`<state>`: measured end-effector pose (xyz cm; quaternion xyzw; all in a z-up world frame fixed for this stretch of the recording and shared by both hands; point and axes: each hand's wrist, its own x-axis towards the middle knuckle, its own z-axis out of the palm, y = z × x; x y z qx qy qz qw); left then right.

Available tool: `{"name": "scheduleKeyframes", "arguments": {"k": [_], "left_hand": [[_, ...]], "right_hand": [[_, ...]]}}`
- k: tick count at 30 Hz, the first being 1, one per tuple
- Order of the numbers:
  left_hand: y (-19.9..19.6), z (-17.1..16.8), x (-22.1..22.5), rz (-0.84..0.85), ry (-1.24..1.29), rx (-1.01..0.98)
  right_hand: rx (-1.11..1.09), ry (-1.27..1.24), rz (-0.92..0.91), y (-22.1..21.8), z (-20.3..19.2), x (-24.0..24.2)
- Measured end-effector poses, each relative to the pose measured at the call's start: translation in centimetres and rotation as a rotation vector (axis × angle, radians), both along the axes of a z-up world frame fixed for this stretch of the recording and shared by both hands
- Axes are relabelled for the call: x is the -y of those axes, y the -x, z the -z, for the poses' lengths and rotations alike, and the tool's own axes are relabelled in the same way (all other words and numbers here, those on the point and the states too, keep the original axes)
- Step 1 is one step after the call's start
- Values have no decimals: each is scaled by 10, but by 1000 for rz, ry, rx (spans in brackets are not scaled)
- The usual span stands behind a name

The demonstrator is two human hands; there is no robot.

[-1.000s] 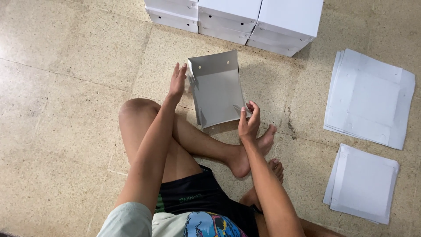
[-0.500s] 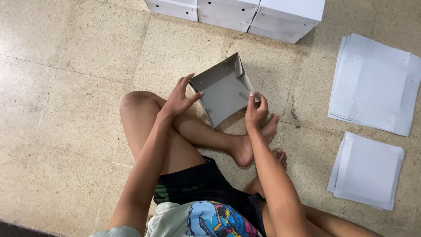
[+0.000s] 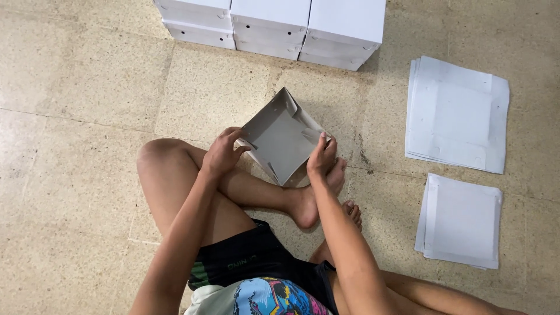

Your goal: A person sits on the floor and manually assembles a cardboard box by folding its flaps and tucking them into place.

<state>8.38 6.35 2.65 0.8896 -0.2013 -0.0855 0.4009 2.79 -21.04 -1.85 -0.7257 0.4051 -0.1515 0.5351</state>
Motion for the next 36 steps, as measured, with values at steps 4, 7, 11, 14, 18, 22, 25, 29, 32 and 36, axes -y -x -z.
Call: {"name": "scheduleKeyframes", "arguments": {"k": [4, 7, 11, 14, 18, 22, 25, 29, 32, 36], "left_hand": [[0, 16, 4, -97, -68, 67], [2, 17, 6, -176, -124, 74], [0, 24, 5, -228, -210, 114], [-3, 63, 6, -153, -417, 249], [36, -25, 42, -104, -800, 359], [41, 35, 60, 52, -646, 364], [43, 76, 68, 200, -495, 407], [54, 87, 87, 306, -421, 591], [70, 76, 105, 356, -352, 630], [86, 35, 105, 299, -279, 513]], "right_hand": [[113, 2, 32, -1, 26, 5], [103, -2, 39, 5, 2, -1], [143, -38, -22, 6, -15, -8], [153, -33, -115, 11, -17, -14], [96, 87, -312, 4, 52, -3], [96, 162, -329, 8, 2, -12], [100, 189, -264, 5, 9, -4], [91, 165, -147, 0, 28, -2], [65, 140, -91, 0, 4, -10], [52, 222, -40, -2, 32, 1]]}}
